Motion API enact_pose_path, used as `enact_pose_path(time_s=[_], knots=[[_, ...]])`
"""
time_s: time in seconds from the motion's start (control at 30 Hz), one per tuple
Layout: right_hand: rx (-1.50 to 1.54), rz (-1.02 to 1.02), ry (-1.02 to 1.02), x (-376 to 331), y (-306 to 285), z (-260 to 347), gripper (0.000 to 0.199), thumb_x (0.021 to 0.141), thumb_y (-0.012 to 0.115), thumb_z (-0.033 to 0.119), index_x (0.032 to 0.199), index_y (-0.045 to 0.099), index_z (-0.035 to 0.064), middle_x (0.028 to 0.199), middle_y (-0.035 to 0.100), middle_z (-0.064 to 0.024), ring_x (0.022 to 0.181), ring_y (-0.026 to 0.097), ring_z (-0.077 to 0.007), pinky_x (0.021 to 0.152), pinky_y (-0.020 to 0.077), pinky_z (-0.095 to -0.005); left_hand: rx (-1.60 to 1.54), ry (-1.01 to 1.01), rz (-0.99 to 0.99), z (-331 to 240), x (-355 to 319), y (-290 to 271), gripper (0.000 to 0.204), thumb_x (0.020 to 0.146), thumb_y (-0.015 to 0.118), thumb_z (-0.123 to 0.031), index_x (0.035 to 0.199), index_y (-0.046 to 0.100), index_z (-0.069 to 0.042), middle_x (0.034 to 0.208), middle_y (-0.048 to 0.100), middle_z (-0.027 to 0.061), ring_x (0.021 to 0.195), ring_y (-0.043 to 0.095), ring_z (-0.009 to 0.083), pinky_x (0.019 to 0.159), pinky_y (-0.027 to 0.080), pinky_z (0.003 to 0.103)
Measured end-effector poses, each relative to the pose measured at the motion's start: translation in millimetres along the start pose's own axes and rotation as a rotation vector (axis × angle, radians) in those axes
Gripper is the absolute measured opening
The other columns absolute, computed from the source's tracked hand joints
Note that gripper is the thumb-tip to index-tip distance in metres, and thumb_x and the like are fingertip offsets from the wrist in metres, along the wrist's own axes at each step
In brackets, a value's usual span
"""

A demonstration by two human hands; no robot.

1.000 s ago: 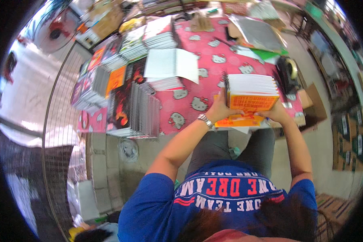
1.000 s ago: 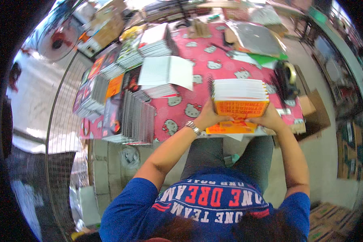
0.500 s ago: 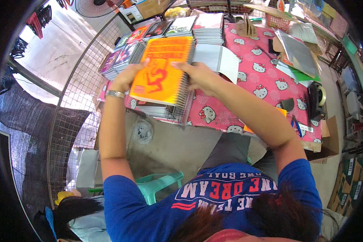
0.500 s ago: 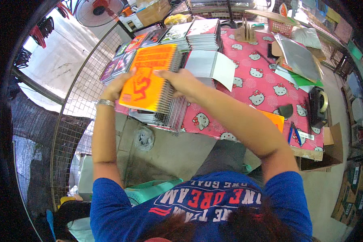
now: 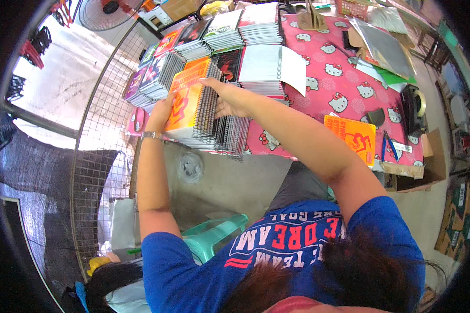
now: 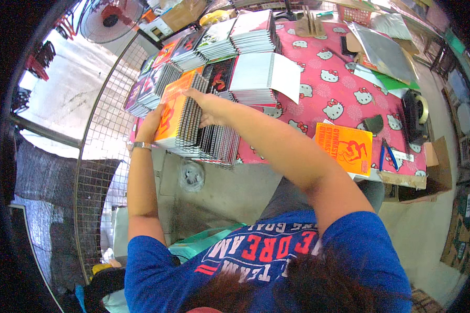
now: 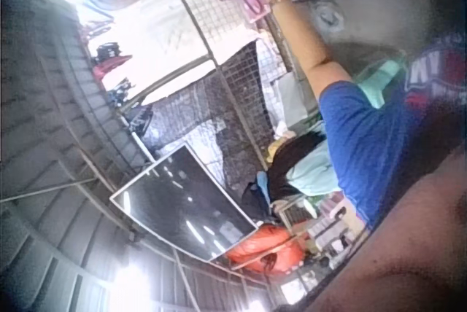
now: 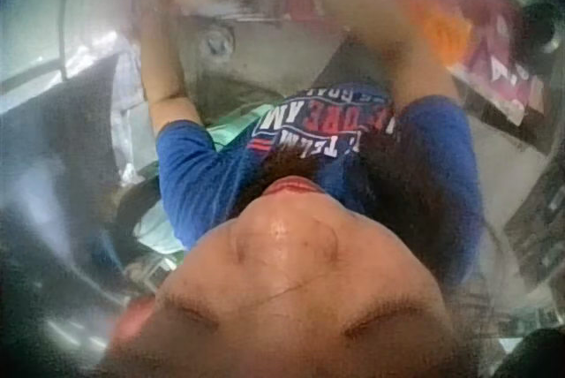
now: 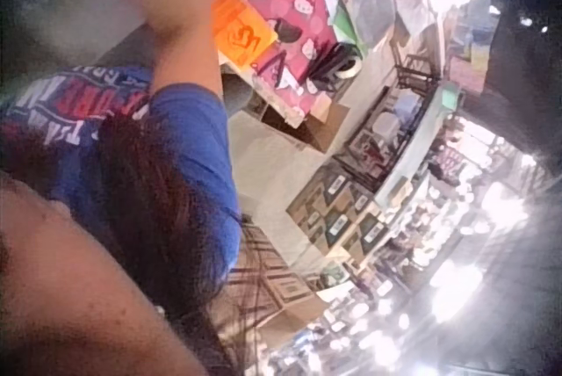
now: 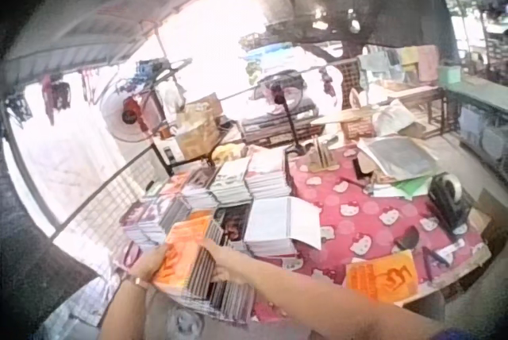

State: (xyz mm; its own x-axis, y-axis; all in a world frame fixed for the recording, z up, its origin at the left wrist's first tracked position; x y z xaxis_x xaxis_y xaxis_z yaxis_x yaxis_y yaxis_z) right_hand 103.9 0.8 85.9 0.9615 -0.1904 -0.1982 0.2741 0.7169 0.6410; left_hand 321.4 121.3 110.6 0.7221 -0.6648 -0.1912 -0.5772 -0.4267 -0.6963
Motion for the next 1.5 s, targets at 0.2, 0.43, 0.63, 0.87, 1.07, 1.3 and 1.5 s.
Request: enact_pose_path(time_s=[0.2, 0.43, 0.63, 0.87, 1.07, 1.3, 1.5], knots=[[-0.543, -0.056, -0.464, -119, -62, 42, 0.063, 0.091, 0.062, 0.038, 0.138, 0.045, 0.0001, 0.127, 0.058, -0.0142, 0.111, 0.059, -0.0197, 0.095, 0.048, -0.0342, 0.286, 0.235, -0.174, 41, 13, -57, 0.058, 0.095, 0.049, -0.044, 0.119, 0.058, 0.007, 0.107, 0.067, 0.0171, 0.092, 0.066, 0.0219, 0.079, 0.052, 0.036], [-0.651, -1.231, -0.372, -331, -317, 47, 0.031, 0.091, 0.057, 0.032, 0.11, 0.065, 0.0095, 0.089, 0.059, 0.0024, 0.077, 0.052, -0.0086, 0.068, 0.0436, -0.0257, -0.549, 1.227, 0.242, -194, -203, -8, 0.049, 0.099, 0.04, -0.032, 0.137, 0.045, -0.001, 0.141, 0.043, 0.0193, 0.13, 0.04, 0.0326, 0.109, 0.03, 0.044], [-0.73, -1.527, -0.3, -383, -406, -9, 0.034, 0.084, 0.061, 0.034, 0.096, 0.07, 0.004, 0.094, 0.07, -0.0157, 0.092, 0.066, -0.0254, 0.082, 0.0492, -0.0364, -0.256, 1.577, 0.591, -218, -282, 59, 0.042, 0.098, 0.041, -0.028, 0.13, 0.048, -0.002, 0.128, 0.047, 0.017, 0.118, 0.045, 0.0305, 0.1, 0.033, 0.042], [-1.271, -1.745, -0.089, -379, -436, -23, 0.034, 0.081, 0.066, 0.031, 0.102, 0.066, 0.0043, 0.098, 0.067, -0.0182, 0.095, 0.064, -0.036, 0.083, 0.0509, -0.0451, -0.077, 1.679, 0.388, -234, -315, 53, 0.034, 0.097, 0.043, -0.024, 0.123, 0.053, -0.003, 0.113, 0.052, 0.0142, 0.103, 0.049, 0.028, 0.088, 0.038, 0.04], [-1.519, -1.766, 0.143, -364, -416, -33, 0.045, 0.081, 0.07, 0.03, 0.118, 0.053, 0.0092, 0.116, 0.055, -0.0153, 0.102, 0.06, -0.0396, 0.08, 0.0522, -0.0492, 0.026, 1.712, 0.107, -228, -319, 35, 0.028, 0.097, 0.044, -0.02, 0.116, 0.056, -0.004, 0.1, 0.056, 0.0119, 0.091, 0.054, 0.0259, 0.079, 0.042, 0.038], [-1.776, -1.646, 0.154, -383, -429, -28, 0.029, 0.09, 0.058, 0.023, 0.116, 0.061, 0.0138, 0.105, 0.063, -0.0122, 0.098, 0.062, -0.034, 0.081, 0.0515, -0.0483, 0.191, 1.669, -0.721, -234, -316, -6, 0.023, 0.096, 0.045, -0.016, 0.109, 0.061, -0.005, 0.086, 0.061, 0.0092, 0.076, 0.059, 0.0234, 0.067, 0.046, 0.036], [-1.32, -1.682, -0.578, -407, -442, -1, 0.027, 0.1, 0.04, 0.019, 0.116, 0.058, 0.0081, 0.091, 0.064, -0.0174, 0.084, 0.061, -0.0363, 0.077, 0.0473, -0.0434, 0.751, 0.644, -0.723, -105, -211, 24, 0.027, 0.084, 0.065, -0.03, 0.092, 0.058, -0.005, 0.078, 0.062, 0.0102, 0.067, 0.058, 0.0259, 0.062, 0.047, 0.038]])
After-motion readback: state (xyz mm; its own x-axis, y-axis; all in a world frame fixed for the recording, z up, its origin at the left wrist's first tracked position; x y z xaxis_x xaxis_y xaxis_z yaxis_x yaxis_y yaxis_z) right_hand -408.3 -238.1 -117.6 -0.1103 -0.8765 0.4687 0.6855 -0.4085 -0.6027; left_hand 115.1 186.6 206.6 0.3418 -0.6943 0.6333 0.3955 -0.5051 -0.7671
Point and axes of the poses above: each hand's wrist, its own x-axis towards the middle knuckle, its own y-axis out of the palm, z = x × y, the point moved 1 cm from there along x, towards the middle knuckle
